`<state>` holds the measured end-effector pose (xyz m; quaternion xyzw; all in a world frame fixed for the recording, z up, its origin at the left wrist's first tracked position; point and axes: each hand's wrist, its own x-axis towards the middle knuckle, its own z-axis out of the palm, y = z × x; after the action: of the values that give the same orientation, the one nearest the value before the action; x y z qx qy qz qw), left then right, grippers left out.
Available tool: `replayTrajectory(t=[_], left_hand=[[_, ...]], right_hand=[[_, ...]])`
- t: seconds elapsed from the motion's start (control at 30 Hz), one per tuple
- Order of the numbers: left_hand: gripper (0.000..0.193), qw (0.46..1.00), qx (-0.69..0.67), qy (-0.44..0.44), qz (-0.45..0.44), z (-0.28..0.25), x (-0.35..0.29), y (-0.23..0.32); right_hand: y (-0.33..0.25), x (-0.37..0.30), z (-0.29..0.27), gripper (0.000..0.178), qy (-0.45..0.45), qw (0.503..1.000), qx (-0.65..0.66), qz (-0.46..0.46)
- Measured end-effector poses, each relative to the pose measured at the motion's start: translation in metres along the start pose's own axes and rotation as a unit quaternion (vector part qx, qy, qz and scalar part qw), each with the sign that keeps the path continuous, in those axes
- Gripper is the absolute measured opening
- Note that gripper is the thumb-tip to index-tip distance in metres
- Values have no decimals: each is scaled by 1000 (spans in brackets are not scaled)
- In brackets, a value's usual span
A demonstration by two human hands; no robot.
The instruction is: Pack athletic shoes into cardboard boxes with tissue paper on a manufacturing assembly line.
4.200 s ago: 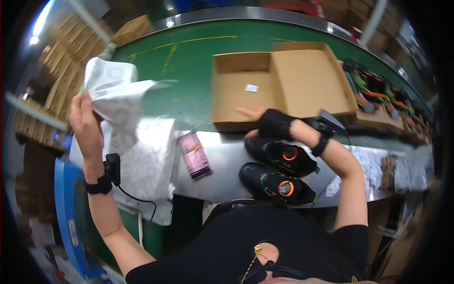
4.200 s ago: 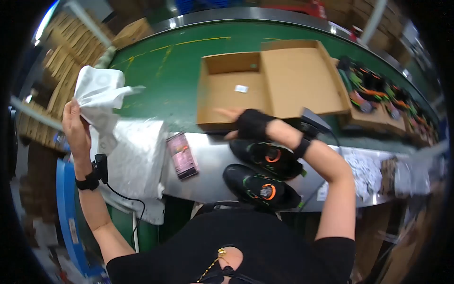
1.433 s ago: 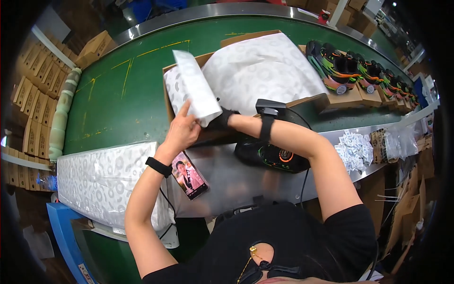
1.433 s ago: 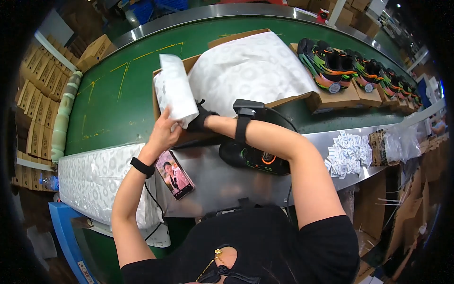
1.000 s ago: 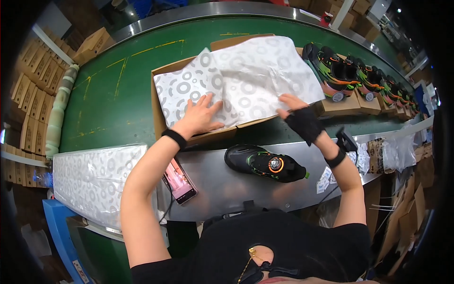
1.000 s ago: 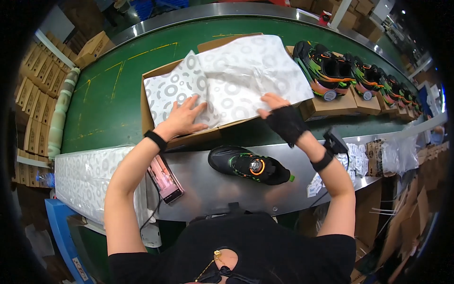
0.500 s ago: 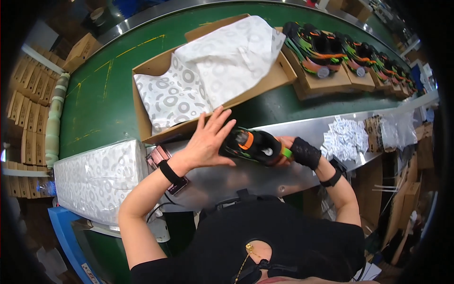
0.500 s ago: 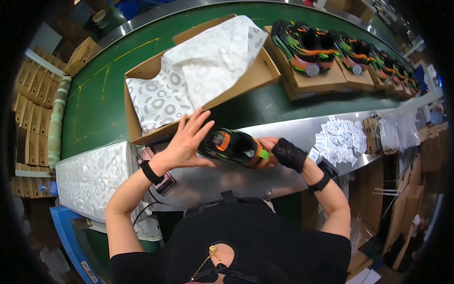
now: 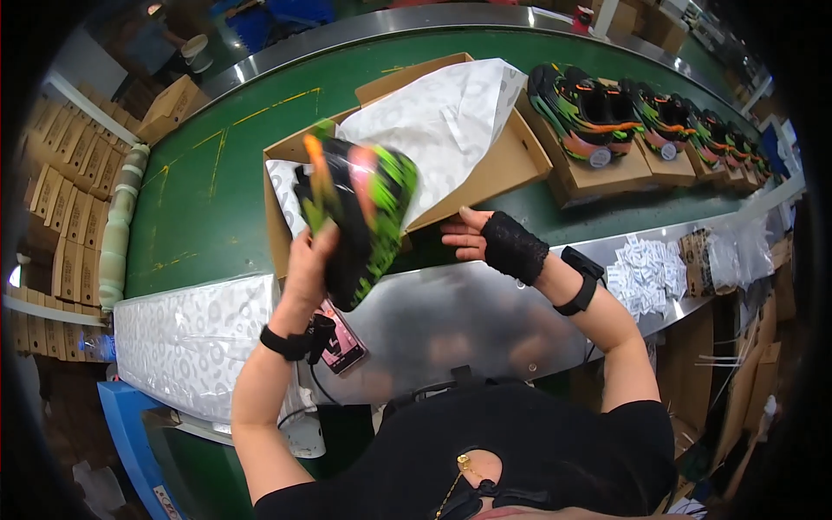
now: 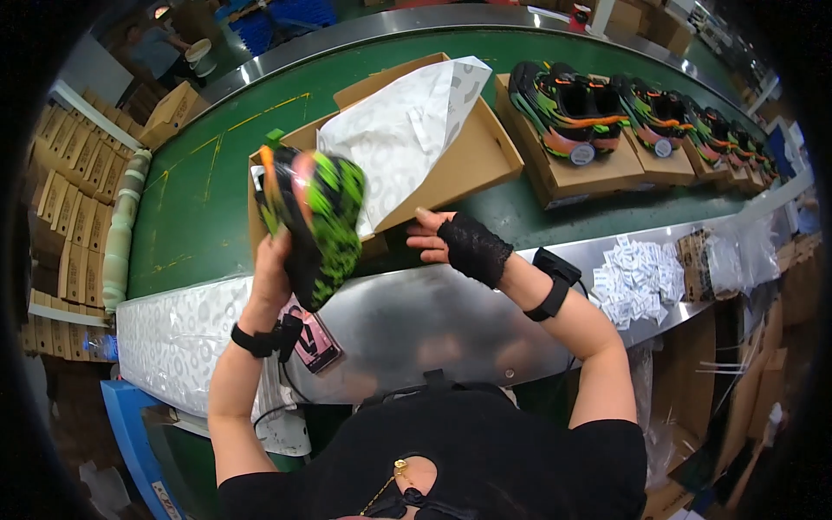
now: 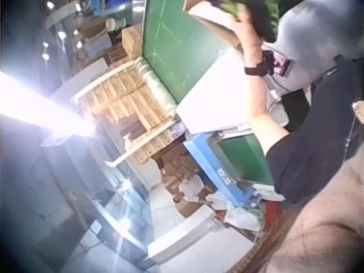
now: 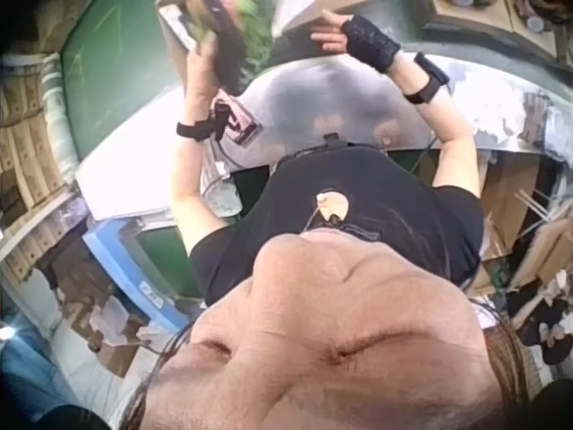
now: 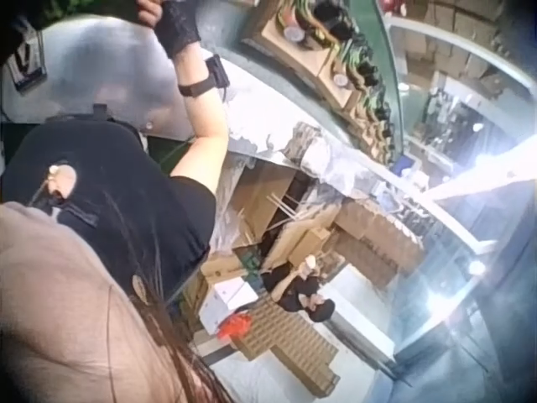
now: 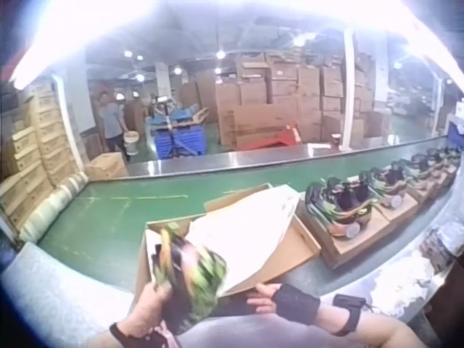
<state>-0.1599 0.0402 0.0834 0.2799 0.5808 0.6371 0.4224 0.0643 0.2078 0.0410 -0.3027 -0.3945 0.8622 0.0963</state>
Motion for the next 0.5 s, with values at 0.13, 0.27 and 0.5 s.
replayTrajectory(t=[0.13,0.27,0.5], left_hand=[[54,978,-203,9,-36,-14,64,28],[59,966,-224,45,-120,-40,125,-4],[57,956,112,-8,-270,2,134,-41]], right_hand=[[-7,26,17,44,125,988,63,-60],[10,53,10,42,138,974,145,-105],[6,44,15,41,236,916,-138,-293]])
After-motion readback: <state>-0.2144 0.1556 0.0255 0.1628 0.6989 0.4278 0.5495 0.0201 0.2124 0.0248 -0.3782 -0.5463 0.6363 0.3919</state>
